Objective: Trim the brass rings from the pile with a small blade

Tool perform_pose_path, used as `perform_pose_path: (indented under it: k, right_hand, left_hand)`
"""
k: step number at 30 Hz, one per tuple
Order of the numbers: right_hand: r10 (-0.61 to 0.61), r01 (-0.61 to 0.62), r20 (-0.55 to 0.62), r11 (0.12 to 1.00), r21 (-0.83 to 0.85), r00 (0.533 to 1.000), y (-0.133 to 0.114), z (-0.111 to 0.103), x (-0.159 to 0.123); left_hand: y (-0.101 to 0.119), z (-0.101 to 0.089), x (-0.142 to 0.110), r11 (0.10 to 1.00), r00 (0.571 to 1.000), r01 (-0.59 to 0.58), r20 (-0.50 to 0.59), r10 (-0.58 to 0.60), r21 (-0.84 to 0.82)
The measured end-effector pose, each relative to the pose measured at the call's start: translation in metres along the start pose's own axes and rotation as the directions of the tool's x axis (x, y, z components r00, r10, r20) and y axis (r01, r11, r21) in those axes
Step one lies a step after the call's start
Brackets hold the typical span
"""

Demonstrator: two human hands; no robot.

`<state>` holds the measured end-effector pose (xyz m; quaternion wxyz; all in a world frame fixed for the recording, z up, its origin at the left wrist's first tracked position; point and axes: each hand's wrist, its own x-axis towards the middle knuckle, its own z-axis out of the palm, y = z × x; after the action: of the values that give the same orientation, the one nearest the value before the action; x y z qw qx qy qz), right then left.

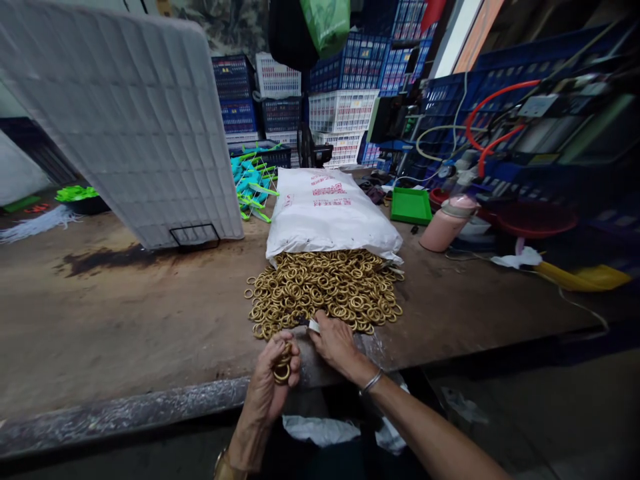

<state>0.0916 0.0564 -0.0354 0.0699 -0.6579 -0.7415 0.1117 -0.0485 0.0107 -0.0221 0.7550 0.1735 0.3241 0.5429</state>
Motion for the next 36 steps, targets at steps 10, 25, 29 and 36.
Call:
perform_pose_path:
  k: [10, 25, 29, 36]
  right_hand:
    - [-0.072, 0.089, -0.092, 0.978, 0.190, 0.993, 0.007, 0.007, 0.000]
    - [-0.165, 0.233, -0.165, 0.731, 0.642, 0.972, -0.007, -0.004, -0.016]
    - [-0.072, 0.085, -0.049, 0.681, 0.727, 0.996, -0.007, 0.000, -0.013]
    - [-0.086, -0.060, 0.132, 0.569, 0.820, 0.988, -0.006, 0.004, -0.010]
  left_hand:
    - [-0.004, -0.005, 0.008, 0.999, 0.998, 0.030, -0.056, -0.028, 0.033]
    - [-0.018, -0.009, 0.014, 0.756, 0.975, -0.068, -0.116, 0.187, 0.651]
    - [-0.017, -0.006, 0.013, 0.692, 0.953, -0.109, -0.122, 0.276, 0.713]
    - [-0.018, -0.005, 0.012, 0.634, 0.960, -0.157, -0.033, 0.277, 0.757]
